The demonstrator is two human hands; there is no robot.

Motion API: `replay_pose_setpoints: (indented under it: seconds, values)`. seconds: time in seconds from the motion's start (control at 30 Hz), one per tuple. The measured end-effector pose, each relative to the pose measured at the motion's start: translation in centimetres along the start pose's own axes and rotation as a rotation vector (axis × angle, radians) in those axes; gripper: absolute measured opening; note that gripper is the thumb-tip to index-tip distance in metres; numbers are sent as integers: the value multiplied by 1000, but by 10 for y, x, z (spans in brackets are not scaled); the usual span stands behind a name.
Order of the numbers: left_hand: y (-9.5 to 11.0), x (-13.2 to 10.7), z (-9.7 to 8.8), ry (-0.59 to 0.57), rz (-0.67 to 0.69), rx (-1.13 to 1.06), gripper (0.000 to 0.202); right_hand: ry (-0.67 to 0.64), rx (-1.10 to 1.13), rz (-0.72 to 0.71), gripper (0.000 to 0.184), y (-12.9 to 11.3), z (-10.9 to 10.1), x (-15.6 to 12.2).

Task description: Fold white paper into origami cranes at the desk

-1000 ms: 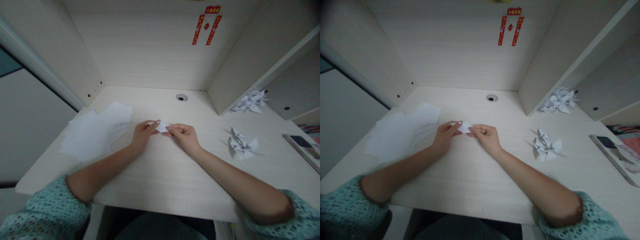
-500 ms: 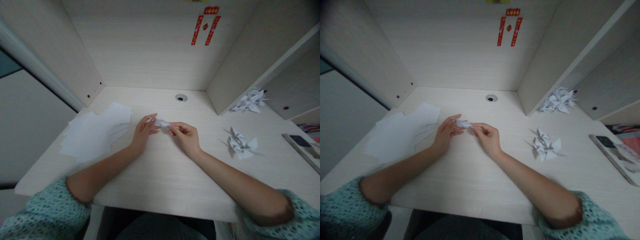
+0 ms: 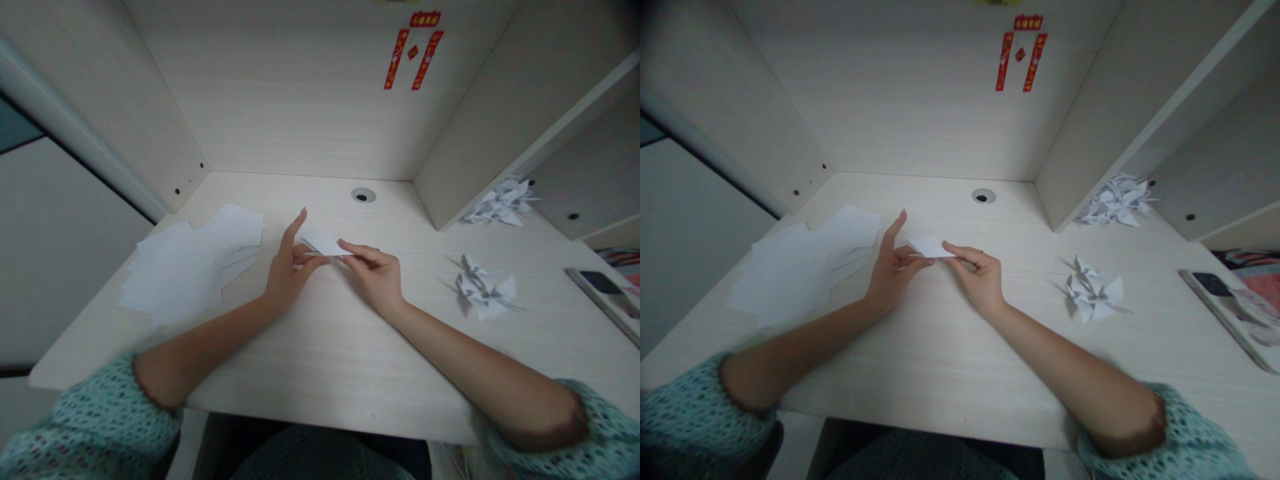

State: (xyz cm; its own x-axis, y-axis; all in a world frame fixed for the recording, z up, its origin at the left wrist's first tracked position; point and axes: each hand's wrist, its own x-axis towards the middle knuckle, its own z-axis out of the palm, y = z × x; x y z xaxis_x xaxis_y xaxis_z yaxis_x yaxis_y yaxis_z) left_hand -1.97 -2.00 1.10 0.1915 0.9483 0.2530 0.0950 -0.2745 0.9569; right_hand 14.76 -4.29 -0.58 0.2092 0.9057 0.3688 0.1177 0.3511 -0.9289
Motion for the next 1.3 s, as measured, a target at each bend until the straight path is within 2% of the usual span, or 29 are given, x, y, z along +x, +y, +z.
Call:
replay_pose_setpoints:
  seconds: [0.13, 0.2, 0.3, 0.43, 0.63, 0.93, 1.17, 1.3]
  values:
    - [-2, 0, -2, -28, 37, 130, 33, -45, -44, -53, 23, -1, -1, -1]
    - [-2, 0, -3, -23, 37, 139, 22, -68, -41, -38, 27, -2, -1, -1]
    - [-3, 0, -4, -15, 17, 123, 22, -107, -16, -5, 29, -3, -1, -1]
    - [-2, 0, -4, -20, 0, 95, 21, -104, -29, -45, 13, -5, -1, 1]
    - [-1, 2, -2, -32, -46, 12, 20, -90, -45, -8, 8, -5, -2, 4]
    - [6, 1, 1, -8, -120, -59, 22, -73, -12, 25, 6, -6, 0, 5]
    - [3, 2, 1, -24, -139, -91, 24, -82, 21, 45, 9, -3, 0, 4]
    - [2, 3, 0, -20, -156, -99, 25, -68, 90, 119, 14, -3, 1, 4]
